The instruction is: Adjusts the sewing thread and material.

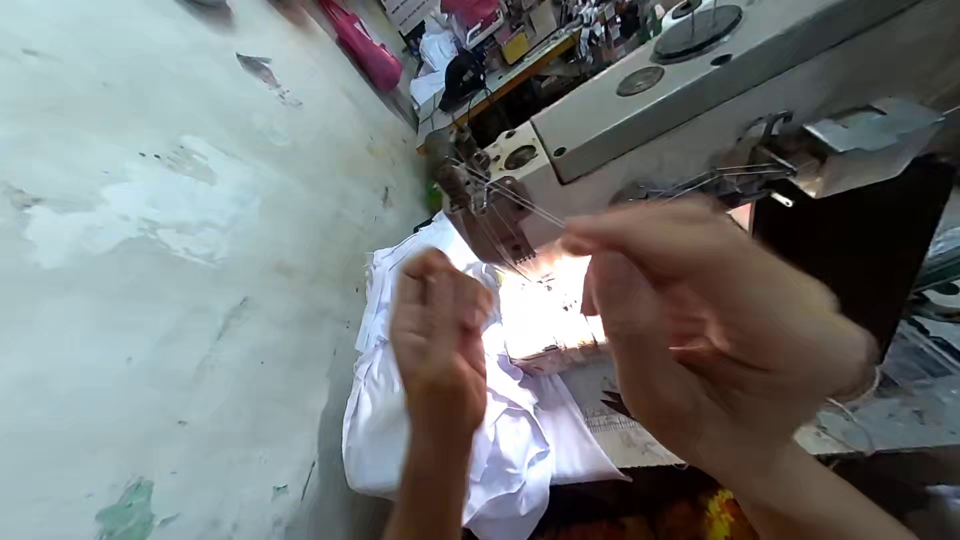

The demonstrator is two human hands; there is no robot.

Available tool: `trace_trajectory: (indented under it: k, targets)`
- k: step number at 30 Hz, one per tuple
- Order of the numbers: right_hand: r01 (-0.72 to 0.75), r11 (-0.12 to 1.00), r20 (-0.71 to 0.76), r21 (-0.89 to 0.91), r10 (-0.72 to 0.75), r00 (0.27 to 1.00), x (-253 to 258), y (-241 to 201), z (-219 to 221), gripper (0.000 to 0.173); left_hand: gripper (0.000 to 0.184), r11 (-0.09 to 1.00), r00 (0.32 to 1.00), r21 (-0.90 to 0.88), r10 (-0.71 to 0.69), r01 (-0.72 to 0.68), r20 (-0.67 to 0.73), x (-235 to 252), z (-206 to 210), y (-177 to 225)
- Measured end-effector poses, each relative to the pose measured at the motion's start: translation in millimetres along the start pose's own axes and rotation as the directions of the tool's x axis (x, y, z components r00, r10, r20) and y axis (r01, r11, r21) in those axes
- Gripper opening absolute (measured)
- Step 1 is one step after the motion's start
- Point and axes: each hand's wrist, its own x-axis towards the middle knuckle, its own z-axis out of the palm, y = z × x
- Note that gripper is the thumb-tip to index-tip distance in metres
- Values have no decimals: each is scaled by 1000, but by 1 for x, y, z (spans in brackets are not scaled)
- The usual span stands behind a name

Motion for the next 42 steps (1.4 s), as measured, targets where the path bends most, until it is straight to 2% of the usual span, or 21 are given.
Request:
trace_trajectory:
  k: [2,3,5,6,8,9,11,14,16,19,22,24,26,28,32,36,39,41,42]
  targets:
    - [-211,977,186,38,201,962,-20,2,3,26,14,981,980,79,-184,177,82,-55,1,-25]
    - [-294,954,266,58,269,926,-29,4,4,30,14,957,946,146,-276,253,169,-83,3,-35]
    - [-340,936,289,85,304,908,-47,7,8,30,11,917,849,226,-392,330,354,-122,2,-52]
    - [-293,953,257,70,267,929,-57,7,8,26,11,911,828,250,-405,328,388,-127,-4,-55]
    - [-165,986,246,-30,168,955,-77,9,9,25,14,911,906,358,-315,206,281,-109,-21,-44]
    - [-94,990,271,-103,119,955,-87,9,11,26,17,898,955,422,-222,123,195,-89,-28,-32]
    - [40,979,373,-200,38,927,-109,11,21,28,23,843,994,538,-32,-28,103,-43,-36,-4]
    - [183,951,509,-248,-33,860,-137,20,36,29,25,729,976,651,135,-213,170,14,-25,24]
    - [211,935,537,-287,-25,843,-148,22,33,29,19,656,946,682,217,-323,240,40,-17,26]
    - [179,900,477,-398,36,878,-155,25,11,30,16,580,905,702,346,-414,248,71,-22,21]
    - [143,863,445,-485,103,890,-164,27,-13,32,23,522,828,684,512,-510,228,93,-30,6]
    - [108,854,426,-509,142,894,-170,28,-26,32,27,553,811,632,541,-543,223,98,-33,-7]
    - [50,856,381,-515,176,908,-174,28,-35,32,25,612,833,593,515,-524,204,98,-34,-15]
    - [6,858,339,-514,197,920,-176,25,-40,31,24,626,836,577,506,-525,211,97,-35,-14]
    - [-15,869,330,-494,204,922,-183,15,-43,31,23,537,797,609,523,-584,304,97,-29,-5]
    - [-29,886,329,-462,203,922,-187,11,-41,30,36,497,870,720,355,-485,342,107,-32,12]
    - [-71,893,314,-444,229,922,-190,10,-38,30,35,437,898,787,272,-436,346,112,-27,18]
    - [-96,897,303,-432,245,921,-192,9,-38,29,32,458,923,802,205,-384,325,116,-24,22]
    - [-100,897,300,-430,246,922,-193,9,-38,28,30,502,933,787,178,-359,312,118,-23,22]
